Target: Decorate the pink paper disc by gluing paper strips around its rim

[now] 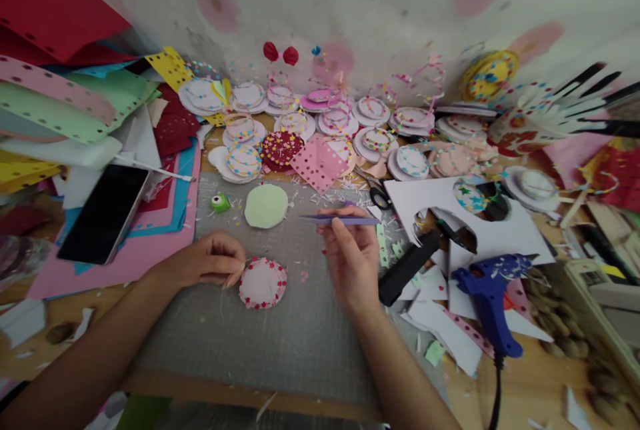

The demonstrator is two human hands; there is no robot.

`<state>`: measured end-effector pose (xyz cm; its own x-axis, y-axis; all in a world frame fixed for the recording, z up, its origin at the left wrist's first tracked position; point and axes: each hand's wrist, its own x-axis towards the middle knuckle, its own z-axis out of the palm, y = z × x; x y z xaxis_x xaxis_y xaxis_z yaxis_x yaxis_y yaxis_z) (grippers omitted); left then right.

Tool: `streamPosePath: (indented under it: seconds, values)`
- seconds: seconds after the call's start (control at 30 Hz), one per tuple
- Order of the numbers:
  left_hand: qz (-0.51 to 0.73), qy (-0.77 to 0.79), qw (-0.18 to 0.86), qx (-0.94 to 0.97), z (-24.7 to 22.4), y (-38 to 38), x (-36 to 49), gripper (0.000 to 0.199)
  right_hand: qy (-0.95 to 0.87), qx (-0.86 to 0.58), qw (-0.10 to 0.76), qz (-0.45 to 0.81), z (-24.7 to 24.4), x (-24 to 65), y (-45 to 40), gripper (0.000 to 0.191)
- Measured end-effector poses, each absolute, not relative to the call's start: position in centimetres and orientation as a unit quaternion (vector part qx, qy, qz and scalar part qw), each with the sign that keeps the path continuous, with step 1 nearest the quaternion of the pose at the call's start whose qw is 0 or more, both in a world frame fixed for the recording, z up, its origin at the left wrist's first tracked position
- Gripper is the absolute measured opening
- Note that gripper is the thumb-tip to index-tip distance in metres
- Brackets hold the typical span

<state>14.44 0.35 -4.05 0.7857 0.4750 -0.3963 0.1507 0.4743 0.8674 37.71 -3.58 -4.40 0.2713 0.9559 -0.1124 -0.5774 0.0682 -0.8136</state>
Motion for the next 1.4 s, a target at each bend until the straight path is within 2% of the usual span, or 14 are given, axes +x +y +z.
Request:
streamPosePath:
  seconds: [0.27,0.57,0.67,0.83,1.07,1.17,1.27,1.4]
  values:
    - [0.01,0.315,0.756,0.573,-3.7,0.7,13.6,0.035,-0.252,-0.439,0.686,0.522,-4.0,38.7,-3.3,0.015]
    - [0.018,0.338,0.734,0.589,-3.1,1.1,12.8,0.04,-0.283,-0.455,0.7,0.473,-1.8,40.9,-5.2,0.011]
    - [0.023,0.352,0.717,0.601,-3.0,1.1,12.5,0.037,-0.302,-0.471,0.655,0.509,-1.1,42.2,-7.5,0.008]
    - [0.015,0.348,0.715,0.606,-2.8,0.9,12.7,0.037,-0.316,-0.502,0.559,0.579,-1.1,43.0,-11.1,0.019]
    - [0.015,0.352,0.73,0.585,-2.8,0.9,12.7,0.037,-0.358,-0.55,0.54,0.527,-0.9,44.3,-14.4,0.022]
    - [0.02,0.348,0.742,0.572,-2.8,0.9,12.7,0.034,-0.404,-0.613,0.453,0.506,-0.8,43.7,-15.0,0.024]
    - [0.019,0.344,0.749,0.566,-3.1,0.9,12.8,0.031,-0.439,-0.626,0.342,0.546,-1.5,41.4,-14.4,0.031]
    - [0.012,0.356,0.751,0.556,-3.4,0.8,12.9,0.029,-0.509,-0.591,0.278,0.561,-3.3,38.0,-12.5,0.028]
